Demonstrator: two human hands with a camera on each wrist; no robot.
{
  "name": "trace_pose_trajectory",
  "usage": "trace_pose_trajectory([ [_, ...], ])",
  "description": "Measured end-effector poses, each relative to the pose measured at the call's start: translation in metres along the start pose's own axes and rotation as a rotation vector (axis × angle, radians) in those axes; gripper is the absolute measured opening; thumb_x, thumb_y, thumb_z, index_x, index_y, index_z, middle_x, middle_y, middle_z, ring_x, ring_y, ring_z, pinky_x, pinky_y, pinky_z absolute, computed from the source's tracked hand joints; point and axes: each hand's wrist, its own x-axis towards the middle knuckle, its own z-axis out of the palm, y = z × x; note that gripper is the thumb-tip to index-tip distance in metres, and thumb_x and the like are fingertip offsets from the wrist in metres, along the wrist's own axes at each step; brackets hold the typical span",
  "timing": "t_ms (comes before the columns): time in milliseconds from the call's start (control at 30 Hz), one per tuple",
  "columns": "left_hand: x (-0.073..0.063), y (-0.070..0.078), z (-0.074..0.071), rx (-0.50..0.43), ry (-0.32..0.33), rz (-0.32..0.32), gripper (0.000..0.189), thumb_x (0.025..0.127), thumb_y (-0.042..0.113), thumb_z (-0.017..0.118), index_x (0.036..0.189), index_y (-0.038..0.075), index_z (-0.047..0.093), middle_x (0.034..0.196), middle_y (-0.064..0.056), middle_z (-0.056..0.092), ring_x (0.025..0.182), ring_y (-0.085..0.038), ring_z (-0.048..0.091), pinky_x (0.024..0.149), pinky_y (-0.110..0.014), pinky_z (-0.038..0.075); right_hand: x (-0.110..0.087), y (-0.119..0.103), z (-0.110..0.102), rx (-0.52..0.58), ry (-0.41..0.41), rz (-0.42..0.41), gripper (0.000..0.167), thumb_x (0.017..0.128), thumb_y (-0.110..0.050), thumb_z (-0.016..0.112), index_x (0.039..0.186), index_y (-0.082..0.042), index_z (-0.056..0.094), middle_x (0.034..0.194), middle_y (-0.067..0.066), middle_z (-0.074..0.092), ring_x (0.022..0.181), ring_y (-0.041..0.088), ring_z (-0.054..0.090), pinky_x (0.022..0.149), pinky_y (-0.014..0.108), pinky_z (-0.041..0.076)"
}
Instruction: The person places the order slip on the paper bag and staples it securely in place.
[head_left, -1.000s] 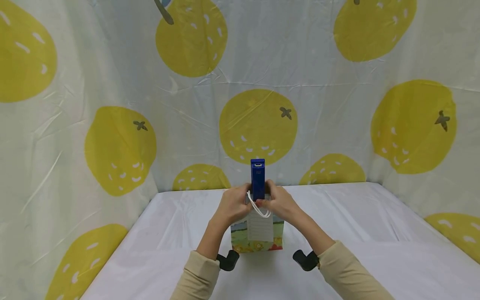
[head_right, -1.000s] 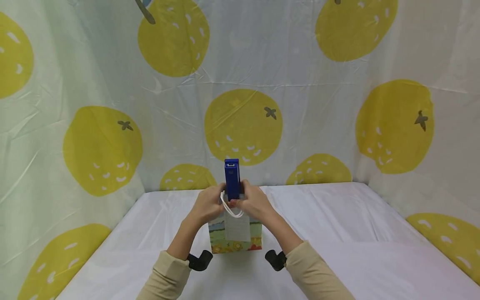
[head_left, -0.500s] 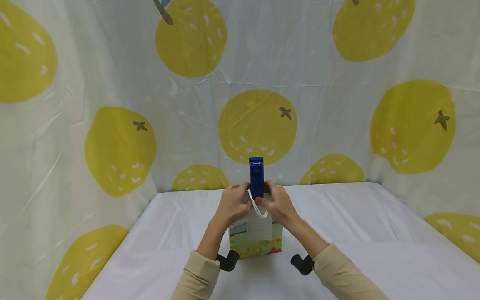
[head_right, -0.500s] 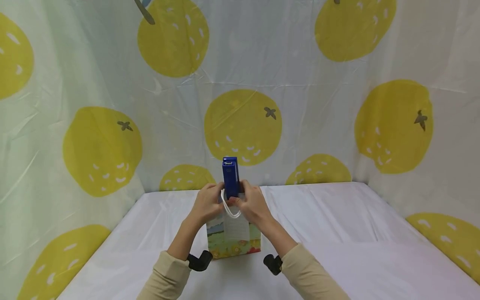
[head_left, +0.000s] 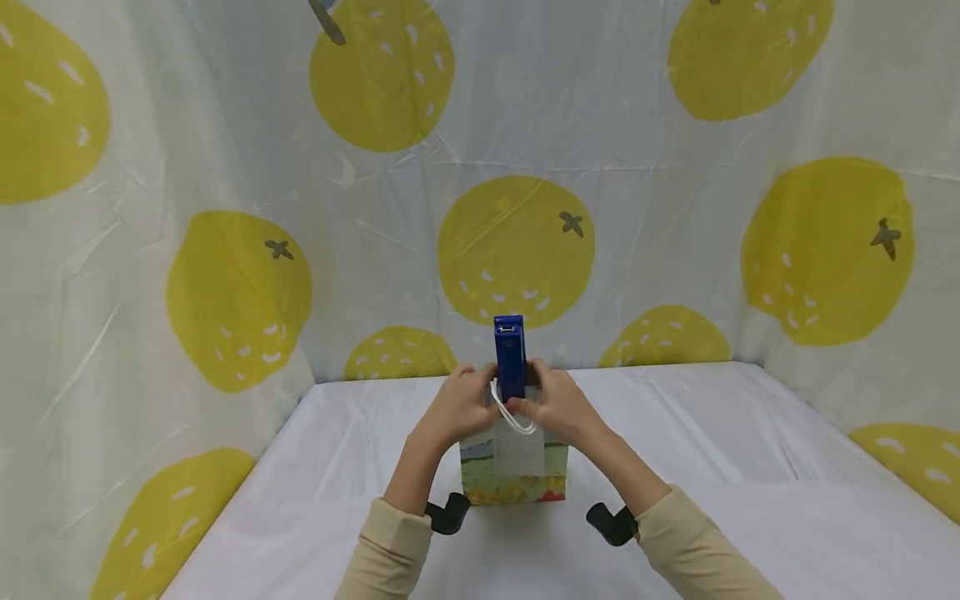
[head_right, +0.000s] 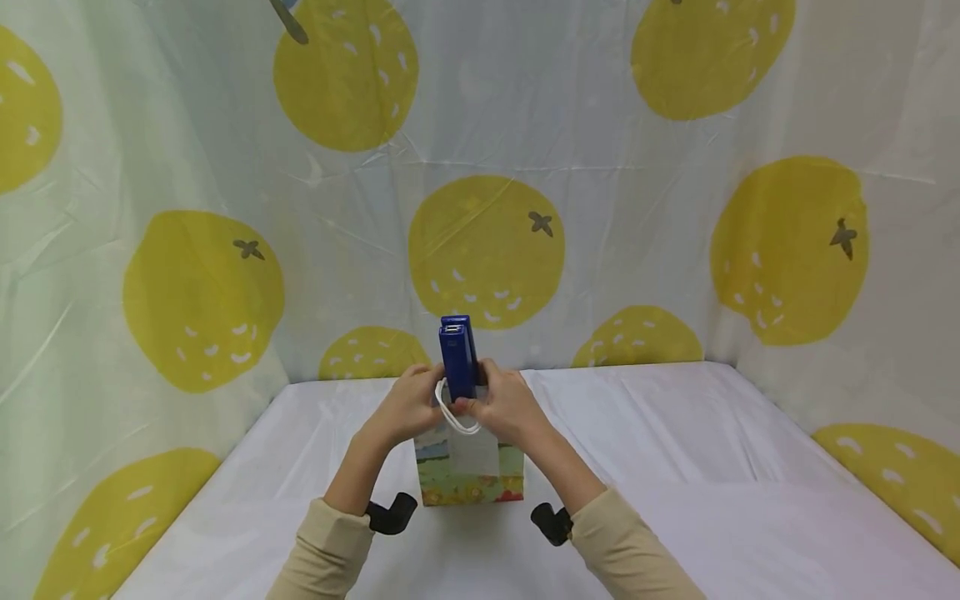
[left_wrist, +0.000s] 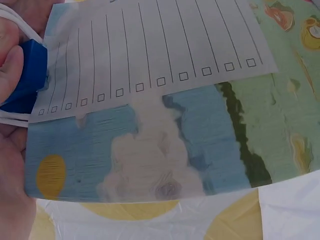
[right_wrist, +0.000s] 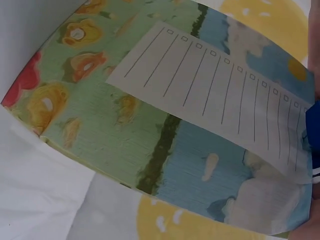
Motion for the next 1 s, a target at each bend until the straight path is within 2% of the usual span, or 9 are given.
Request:
trace_pose_trajectory([
  [133, 0.0035, 0.0003, -0.0045, -0.062, -0.031, -0.004, 0.039, 0.082, 0.030, 0.062, 0.115, 0.010, 0.056, 0.106, -0.003, 0.067, 0.099, -0.020, 0.060, 0.095, -0.037, 0.037, 0.0010, -0.0022, -0.0047, 0.012, -0.027, 0.019, 0.065, 0.082, -0.041, 0.062, 0.126, 0.003, 0.042, 0.116, 0.018, 0.060, 0.107, 0.032, 0.057, 0.090, 0.048, 0.044],
  [300, 0.0050, 0.0014, -0.0078, -0.086, -0.033, -0.019, 0.038, 0.079, 0.028, 0.065, 0.112, 0.013, 0.057, 0.108, -0.002, 0.066, 0.099, -0.021, 0.060, 0.094, -0.037, 0.036, 0.0018, -0.0038, -0.0081, 0.036, -0.034, 0.035, 0.064, 0.083, -0.034, 0.065, 0.130, 0.001, 0.039, 0.120, 0.017, 0.057, 0.111, 0.032, 0.054, 0.092, 0.050, 0.042],
  [567, 0.0010, 0.0024, -0.0062, -0.065, -0.019, -0.028, 0.038, 0.079, 0.028, 0.067, 0.113, 0.015, 0.057, 0.107, -0.001, 0.066, 0.099, -0.017, 0.060, 0.096, -0.039, 0.035, 0.0004, -0.0019, -0.0091, 0.054, -0.041, 0.012, 0.064, 0.083, -0.032, 0.065, 0.130, 0.001, 0.037, 0.120, 0.017, 0.056, 0.111, 0.032, 0.054, 0.090, 0.049, 0.044],
  [733, -0.0013, 0.0029, -0.0041, -0.061, 0.020, -0.033, 0.044, 0.080, 0.031, 0.066, 0.119, 0.014, 0.055, 0.110, -0.001, 0.065, 0.100, -0.018, 0.057, 0.092, -0.039, 0.036, -0.0002, 0.0002, -0.0099, 0.085, -0.037, 0.022, 0.065, 0.083, -0.034, 0.064, 0.132, 0.000, 0.035, 0.123, 0.018, 0.054, 0.113, 0.032, 0.052, 0.091, 0.047, 0.044],
  [900, -0.0032, 0.0028, -0.0014, -0.013, 0.055, -0.020, 0.043, 0.081, 0.037, 0.063, 0.116, 0.012, 0.057, 0.104, 0.000, 0.065, 0.092, -0.016, 0.056, 0.084, -0.037, 0.037, -0.0006, 0.0026, -0.0102, 0.130, -0.022, 0.029, 0.066, 0.084, -0.036, 0.063, 0.132, -0.002, 0.035, 0.123, 0.017, 0.054, 0.113, 0.030, 0.052, 0.091, 0.044, 0.044],
  [1000, -0.0038, 0.0026, -0.0003, 0.003, 0.067, -0.008, 0.044, 0.083, 0.041, 0.060, 0.116, 0.012, 0.057, 0.105, 0.000, 0.065, 0.094, -0.017, 0.056, 0.085, -0.038, 0.037, -0.0007, 0.0031, -0.0103, 0.143, 0.003, 0.023, 0.065, 0.084, -0.037, 0.062, 0.132, -0.003, 0.034, 0.122, 0.015, 0.054, 0.112, 0.028, 0.052, 0.090, 0.043, 0.043],
])
